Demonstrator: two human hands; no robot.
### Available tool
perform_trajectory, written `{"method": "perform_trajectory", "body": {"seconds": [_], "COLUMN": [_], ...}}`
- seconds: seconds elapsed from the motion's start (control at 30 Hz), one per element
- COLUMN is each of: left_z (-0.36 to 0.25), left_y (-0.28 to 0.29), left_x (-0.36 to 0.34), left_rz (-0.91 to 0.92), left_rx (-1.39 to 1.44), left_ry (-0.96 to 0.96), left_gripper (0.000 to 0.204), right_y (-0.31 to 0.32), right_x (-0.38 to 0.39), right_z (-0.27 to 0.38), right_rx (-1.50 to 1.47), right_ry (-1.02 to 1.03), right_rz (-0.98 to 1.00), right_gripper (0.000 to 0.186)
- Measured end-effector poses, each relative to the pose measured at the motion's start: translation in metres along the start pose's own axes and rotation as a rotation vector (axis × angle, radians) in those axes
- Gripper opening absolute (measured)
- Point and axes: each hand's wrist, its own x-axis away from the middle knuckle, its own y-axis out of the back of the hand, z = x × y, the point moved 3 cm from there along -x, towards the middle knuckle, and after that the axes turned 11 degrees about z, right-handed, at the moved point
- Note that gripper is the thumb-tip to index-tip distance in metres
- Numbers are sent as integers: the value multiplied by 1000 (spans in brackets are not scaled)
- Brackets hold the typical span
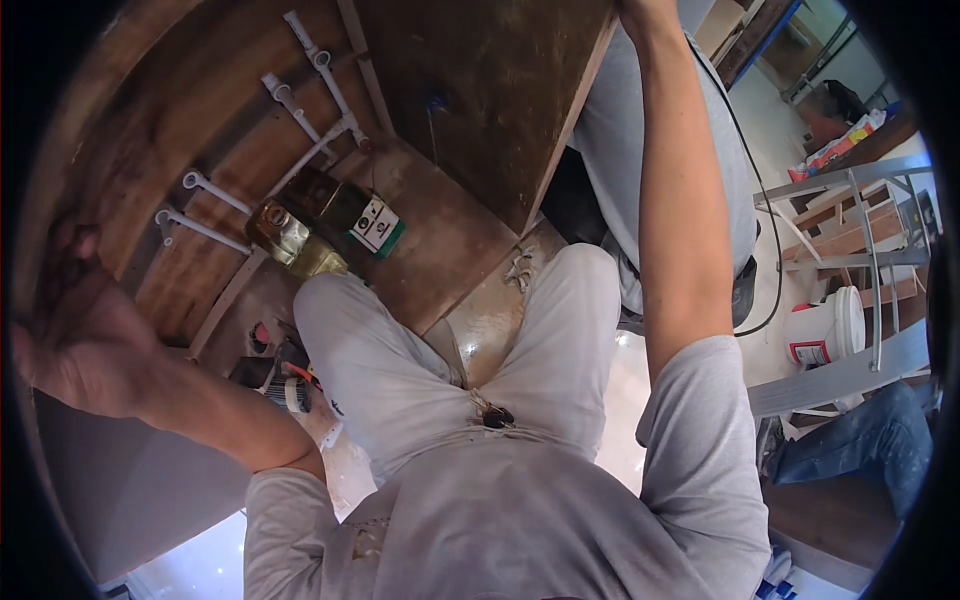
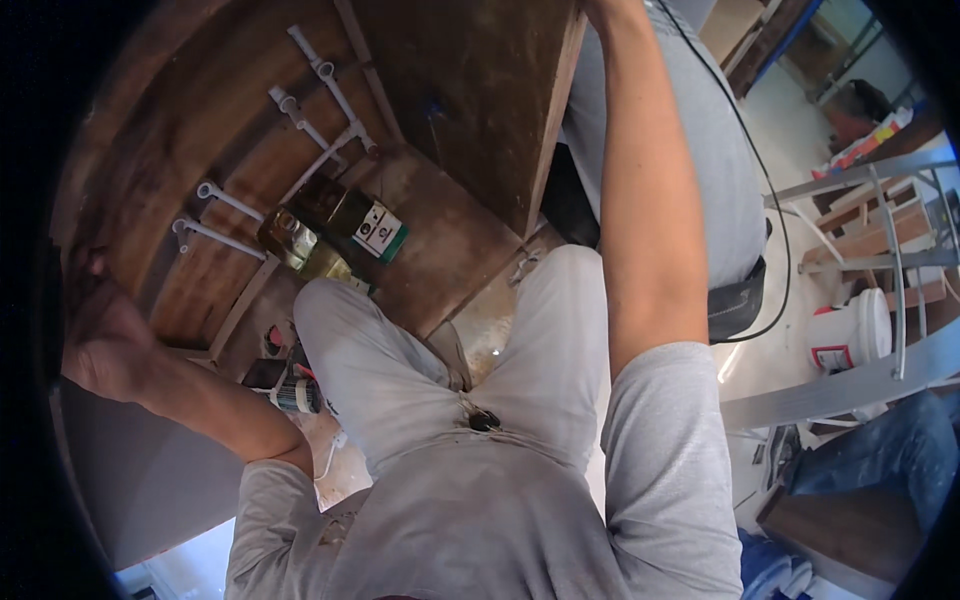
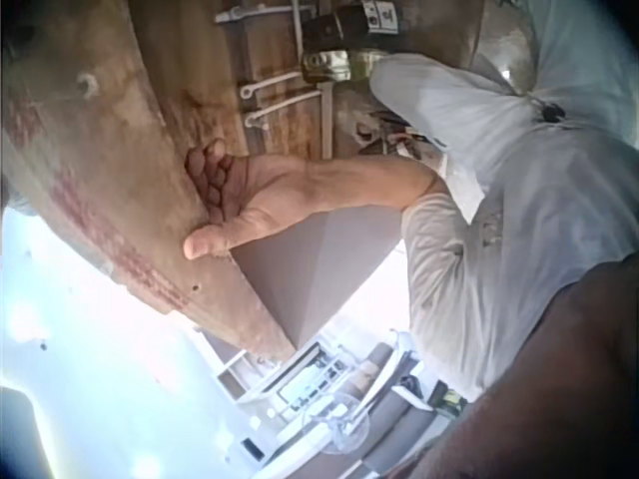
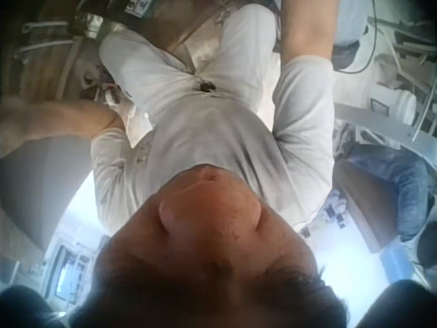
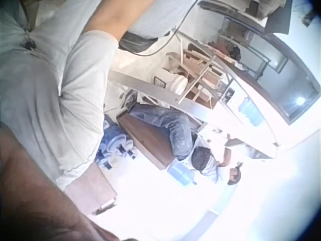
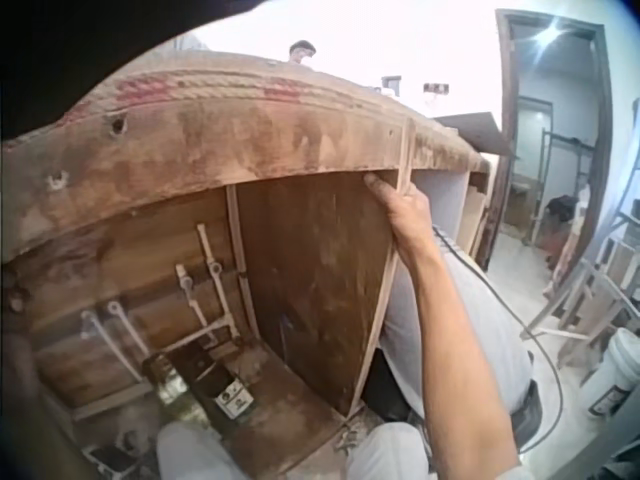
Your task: The person, sitting on the floor inside a room under construction, reaches into the underside of a wooden cabinet and uses a blue tool to manipulate a wire and connect it to a fixture.
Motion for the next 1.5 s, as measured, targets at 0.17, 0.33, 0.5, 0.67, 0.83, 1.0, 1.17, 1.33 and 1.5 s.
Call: {"method": "perform_trajectory", "body": {"seconds": [0.17,0.33,0.5,0.67,0.83,1.0,1.17,1.33,1.5], "left_z": [82,290,398,427,461,492,426,422,416], "left_y": [-84,-216,-296,-336,-335,-279,-308,-291,-283], "left_x": [63,243,302,253,281,288,172,151,143], "left_rz": [-222,-174,-580,-764,-825,-769,-514,-571,-526], "left_rx": [-8,610,621,554,308,405,185,-189,-233], "left_ry": [189,1376,1642,1448,1520,1334,1182,1172,1185], "left_gripper": [43,80,77,77,69,68,64,70,72], "right_y": [4,-3,-13,1,-4,-22,9,-9,-6], "right_x": [3,-2,-2,5,4,-6,7,1,1], "right_z": [-4,-5,13,-7,2,5,-4,0,-3], "right_rx": [-23,-55,3,89,23,-26,22,-17,4], "right_ry": [-16,15,74,85,106,129,105,123,80], "right_rz": [2,2,-15,-32,-55,-18,-70,-45,-13], "right_gripper": [33,34,34,35,32,34,37,36,36]}}
